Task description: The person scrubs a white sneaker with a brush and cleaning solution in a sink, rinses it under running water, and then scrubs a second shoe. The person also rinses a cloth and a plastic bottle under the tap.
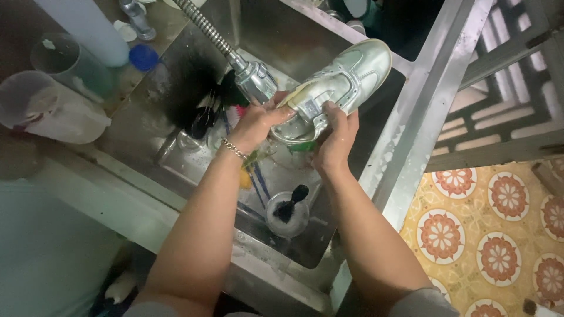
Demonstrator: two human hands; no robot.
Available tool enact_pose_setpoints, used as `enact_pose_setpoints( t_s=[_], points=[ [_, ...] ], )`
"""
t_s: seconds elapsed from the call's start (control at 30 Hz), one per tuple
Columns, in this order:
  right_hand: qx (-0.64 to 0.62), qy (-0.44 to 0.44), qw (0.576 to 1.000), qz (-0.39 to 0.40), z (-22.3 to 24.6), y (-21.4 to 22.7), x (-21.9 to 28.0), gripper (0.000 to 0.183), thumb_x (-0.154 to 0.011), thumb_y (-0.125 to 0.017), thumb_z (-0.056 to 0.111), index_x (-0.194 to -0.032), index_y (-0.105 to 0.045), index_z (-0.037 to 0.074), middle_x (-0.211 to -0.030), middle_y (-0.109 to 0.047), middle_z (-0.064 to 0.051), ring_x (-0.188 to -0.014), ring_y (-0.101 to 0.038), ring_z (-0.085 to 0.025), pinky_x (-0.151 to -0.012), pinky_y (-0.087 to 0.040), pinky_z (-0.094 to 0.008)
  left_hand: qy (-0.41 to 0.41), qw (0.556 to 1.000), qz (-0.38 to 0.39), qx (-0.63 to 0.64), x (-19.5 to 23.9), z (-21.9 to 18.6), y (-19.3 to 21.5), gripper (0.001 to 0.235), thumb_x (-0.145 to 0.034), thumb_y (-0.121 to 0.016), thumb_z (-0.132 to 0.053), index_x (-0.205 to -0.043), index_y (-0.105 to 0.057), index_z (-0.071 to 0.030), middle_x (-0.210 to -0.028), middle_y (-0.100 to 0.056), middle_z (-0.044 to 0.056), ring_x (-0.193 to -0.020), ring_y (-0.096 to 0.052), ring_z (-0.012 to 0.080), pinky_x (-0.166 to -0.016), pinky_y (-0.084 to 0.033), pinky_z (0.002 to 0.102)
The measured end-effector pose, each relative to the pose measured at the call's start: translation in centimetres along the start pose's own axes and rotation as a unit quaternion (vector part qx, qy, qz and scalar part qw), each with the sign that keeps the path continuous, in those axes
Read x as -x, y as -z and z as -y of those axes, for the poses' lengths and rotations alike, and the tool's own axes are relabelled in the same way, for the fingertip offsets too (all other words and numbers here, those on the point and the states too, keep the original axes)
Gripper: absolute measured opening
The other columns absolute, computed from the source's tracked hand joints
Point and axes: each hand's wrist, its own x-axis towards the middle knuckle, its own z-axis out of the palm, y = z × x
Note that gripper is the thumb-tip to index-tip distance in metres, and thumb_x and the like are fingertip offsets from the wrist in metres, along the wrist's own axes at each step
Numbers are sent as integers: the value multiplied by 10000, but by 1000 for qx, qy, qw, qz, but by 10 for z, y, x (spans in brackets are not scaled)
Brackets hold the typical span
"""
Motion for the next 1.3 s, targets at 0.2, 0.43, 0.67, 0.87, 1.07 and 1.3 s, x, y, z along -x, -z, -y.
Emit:
enact_pose_setpoints(
  t_s=[0.2,0.43,0.67,0.87,1.07,1.3],
  points=[
    [64,52,996,27,12,-5,8,622,-1097,-746,356,-1620,-613,47,-1394,-703,-162,-1356,-737,-322,-1170,-674,-609,49,995,40,-71,6,-29,1,660,-1055,-937,-535,-1417,-910,16,-1509,-859,324,-1678,-664,393,-1531,-216,468],
    [163,127,978,35,2,1,9,573,-1204,-729,393,-1643,-586,54,-1464,-667,-177,-1440,-661,-291,-1312,-577,-605,-12,991,51,-120,-9,3,1,606,-1153,-827,-575,-1428,-931,-45,-1467,-881,282,-1512,-780,390,-1350,-522,536],
    [162,193,967,29,-4,5,9,495,-1254,-741,301,-1659,-589,60,-1437,-660,-130,-1414,-629,-221,-1299,-572,-587,-58,989,65,-117,-13,35,9,523,-1233,-783,-491,-1549,-860,-81,-1528,-853,266,-1529,-765,360,-1373,-498,538],
    [176,279,943,49,8,9,8,497,-1300,-750,221,-1740,-554,98,-1492,-652,-91,-1444,-643,-161,-1309,-583,-529,18,995,68,-65,-6,12,8,706,-1185,-787,-636,-1672,-793,-124,-1503,-893,162,-1481,-809,263,-1331,-539,489],
    [163,316,933,46,-5,15,3,544,-1266,-811,148,-1749,-563,115,-1498,-650,-59,-1434,-620,-126,-1308,-575,-504,-53,990,105,-76,-26,38,9,584,-1235,-762,-555,-1630,-825,-130,-1483,-881,229,-1419,-845,361,-1264,-606,502],
    [151,339,928,43,17,8,7,451,-1279,-790,131,-1687,-605,87,-1446,-671,-53,-1340,-694,-128,-1234,-624,-464,-40,994,100,-4,-5,9,3,584,-1224,-765,-565,-1615,-825,-136,-1442,-907,114,-1449,-790,195,-1313,-570,466]
  ],
)
